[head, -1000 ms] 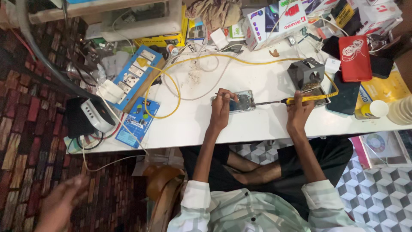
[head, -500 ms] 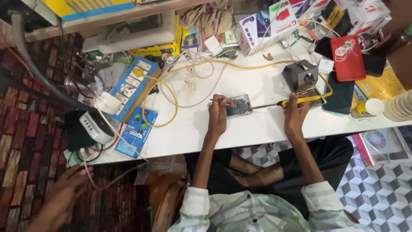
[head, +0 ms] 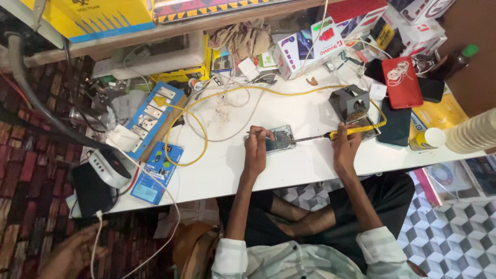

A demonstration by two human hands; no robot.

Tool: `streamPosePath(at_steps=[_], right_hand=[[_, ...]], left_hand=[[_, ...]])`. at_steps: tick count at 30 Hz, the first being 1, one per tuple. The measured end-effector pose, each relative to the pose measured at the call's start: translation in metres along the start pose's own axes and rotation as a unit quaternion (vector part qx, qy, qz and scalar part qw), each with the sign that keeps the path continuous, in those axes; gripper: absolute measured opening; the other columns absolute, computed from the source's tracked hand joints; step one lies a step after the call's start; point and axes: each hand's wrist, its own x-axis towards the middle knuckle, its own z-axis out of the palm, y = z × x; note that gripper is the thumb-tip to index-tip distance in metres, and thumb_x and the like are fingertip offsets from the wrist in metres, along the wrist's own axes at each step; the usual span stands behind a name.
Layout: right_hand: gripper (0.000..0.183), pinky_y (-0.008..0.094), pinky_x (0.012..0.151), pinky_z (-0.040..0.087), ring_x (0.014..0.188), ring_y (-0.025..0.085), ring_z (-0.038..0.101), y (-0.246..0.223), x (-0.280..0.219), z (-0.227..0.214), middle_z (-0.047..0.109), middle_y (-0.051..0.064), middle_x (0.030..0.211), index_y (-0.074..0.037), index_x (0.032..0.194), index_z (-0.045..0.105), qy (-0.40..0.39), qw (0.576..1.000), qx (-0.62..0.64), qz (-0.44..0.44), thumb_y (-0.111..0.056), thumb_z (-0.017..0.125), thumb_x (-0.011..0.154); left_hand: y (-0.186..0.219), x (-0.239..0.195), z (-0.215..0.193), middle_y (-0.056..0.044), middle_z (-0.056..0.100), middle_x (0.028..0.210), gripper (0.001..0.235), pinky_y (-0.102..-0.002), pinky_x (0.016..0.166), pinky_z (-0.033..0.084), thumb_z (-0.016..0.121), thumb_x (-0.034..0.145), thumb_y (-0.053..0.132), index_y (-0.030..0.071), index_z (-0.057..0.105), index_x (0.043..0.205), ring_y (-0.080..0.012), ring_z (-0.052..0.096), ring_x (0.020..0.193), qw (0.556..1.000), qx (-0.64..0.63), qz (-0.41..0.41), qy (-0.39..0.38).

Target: The person uses a soldering iron and a metal tool to work on a small electronic component placed on a white table. They repeatedly apply heat and manipulate the component with both hands.

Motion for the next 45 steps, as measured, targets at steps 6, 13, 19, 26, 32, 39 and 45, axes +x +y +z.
streamPosePath(at_steps=[6,13,19,26,32,39,45], right_hand=[[0.024,0.022,0.052,0.038,0.056,0.005,0.044,0.006,-0.001,-0.002,0.049,-0.002,0.070,-0.011,0.103,0.046,-0.013,0.999,0.041,0.016,-0.027,0.063,0.109],[0.021,0.022,0.048,0.037,0.054,0.006,0.046,0.001,0.001,0.001,0.054,-0.002,0.070,-0.011,0.101,0.048,0.014,0.999,-0.016,0.033,-0.026,0.062,0.106],[0.024,0.022,0.049,0.036,0.053,0.005,0.043,0.001,-0.002,-0.002,0.049,-0.002,0.068,-0.011,0.100,0.047,-0.003,1.000,0.001,0.018,-0.028,0.062,0.108],[0.024,0.022,0.046,0.035,0.049,0.004,0.039,-0.003,-0.001,0.001,0.047,-0.003,0.063,-0.012,0.099,0.046,0.005,0.999,0.003,0.032,-0.029,0.063,0.105],[0.026,0.022,0.045,0.032,0.049,0.004,0.038,0.000,-0.001,0.000,0.046,-0.003,0.063,-0.012,0.098,0.046,-0.004,0.999,0.021,0.030,-0.029,0.064,0.105],[0.026,0.021,0.046,0.034,0.051,0.004,0.040,0.013,0.002,-0.007,0.049,-0.003,0.067,-0.011,0.100,0.048,0.013,0.998,0.036,0.049,-0.029,0.065,0.105],[0.026,0.022,0.044,0.031,0.050,0.005,0.040,0.018,0.011,-0.012,0.046,-0.003,0.067,-0.014,0.101,0.047,0.018,0.993,0.112,0.038,-0.029,0.066,0.104]], left_hand=[[0.001,-0.002,-0.001,-0.005,0.067,0.086,0.021,-0.028,0.066,0.044,0.042,0.112,0.022,0.005,0.048,0.101,-0.0094,0.050,0.068,0.999,0.016,-0.028,0.007],[0.006,-0.002,0.001,-0.006,0.066,0.087,0.021,-0.029,0.071,0.046,0.042,0.113,0.021,0.004,0.049,0.102,-0.0106,0.051,0.073,1.000,0.000,0.007,0.004],[0.003,-0.002,0.000,-0.006,0.068,0.085,0.022,-0.029,0.070,0.046,0.041,0.112,0.022,0.005,0.049,0.100,-0.0110,0.053,0.071,0.998,0.055,-0.006,0.013],[0.004,-0.003,0.002,-0.006,0.067,0.085,0.020,-0.030,0.074,0.048,0.042,0.111,0.021,0.005,0.049,0.100,-0.0120,0.056,0.076,0.999,0.038,-0.008,0.014],[0.007,0.000,0.001,-0.005,0.067,0.082,0.021,-0.029,0.071,0.047,0.042,0.111,0.022,0.006,0.049,0.099,-0.0118,0.056,0.072,1.000,0.023,-0.012,0.017],[0.008,0.000,0.003,-0.004,0.066,0.081,0.022,-0.027,0.060,0.041,0.043,0.111,0.022,0.005,0.050,0.099,-0.0079,0.044,0.060,0.999,0.028,-0.009,0.019],[0.006,-0.003,0.002,-0.003,0.067,0.083,0.020,-0.027,0.059,0.040,0.043,0.111,0.019,0.005,0.049,0.099,-0.0071,0.042,0.061,1.000,0.018,0.003,0.014]])
